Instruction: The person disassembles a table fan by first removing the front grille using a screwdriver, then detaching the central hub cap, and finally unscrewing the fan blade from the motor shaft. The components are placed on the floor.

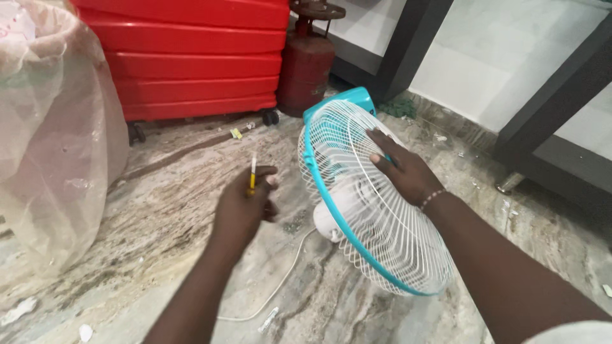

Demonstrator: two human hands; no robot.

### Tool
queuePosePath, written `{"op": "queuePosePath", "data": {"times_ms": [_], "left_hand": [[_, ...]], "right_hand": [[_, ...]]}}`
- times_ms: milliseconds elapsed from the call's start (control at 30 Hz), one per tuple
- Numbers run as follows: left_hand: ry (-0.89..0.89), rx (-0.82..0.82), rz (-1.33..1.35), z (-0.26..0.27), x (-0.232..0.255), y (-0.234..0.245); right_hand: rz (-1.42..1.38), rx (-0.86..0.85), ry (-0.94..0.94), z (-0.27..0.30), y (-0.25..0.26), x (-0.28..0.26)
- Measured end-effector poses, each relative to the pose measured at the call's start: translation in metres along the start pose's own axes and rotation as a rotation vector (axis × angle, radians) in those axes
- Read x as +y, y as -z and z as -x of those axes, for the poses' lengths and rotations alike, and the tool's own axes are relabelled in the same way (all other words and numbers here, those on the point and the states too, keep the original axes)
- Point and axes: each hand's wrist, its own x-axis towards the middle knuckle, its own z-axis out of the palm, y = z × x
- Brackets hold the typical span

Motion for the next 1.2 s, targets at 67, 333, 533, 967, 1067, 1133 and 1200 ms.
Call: {"op": "queuePosePath", "data": {"times_ms": [67, 333, 533, 967, 1067, 1133, 1200], "left_hand": [[-0.068, -0.041, 0.097, -0.011, -0.002, -0.024], [-0.594, -0.021, -0.219, -0.017, -0.002, -0.123], [-0.511, 0.154, -0.237, -0.013, 0.014, -0.164], [0.093, 0.011, 0.244, -0.015, 0.052, -0.173], [0.13, -0.041, 0.336, -0.006, 0.056, -0.17], [0.187, -0.033, 0.28, -0.002, 0.058, -0.171], [0.282, -0.028, 0.281, 0.001, 0.061, -0.175]], "right_hand": [[0.013, 0.032, 0.008, 0.004, 0.004, 0.011], [-0.129, 0.094, -0.045, 0.029, 0.014, 0.072], [-0.111, 0.181, -0.03, 0.022, -0.001, 0.09], [-0.004, 0.553, 0.224, 0.073, -0.011, -0.059], [0.08, 0.518, 0.335, 0.083, -0.002, -0.078], [0.097, 0.482, 0.374, 0.088, 0.001, -0.076], [0.114, 0.45, 0.394, 0.091, 0.003, -0.068]]}}
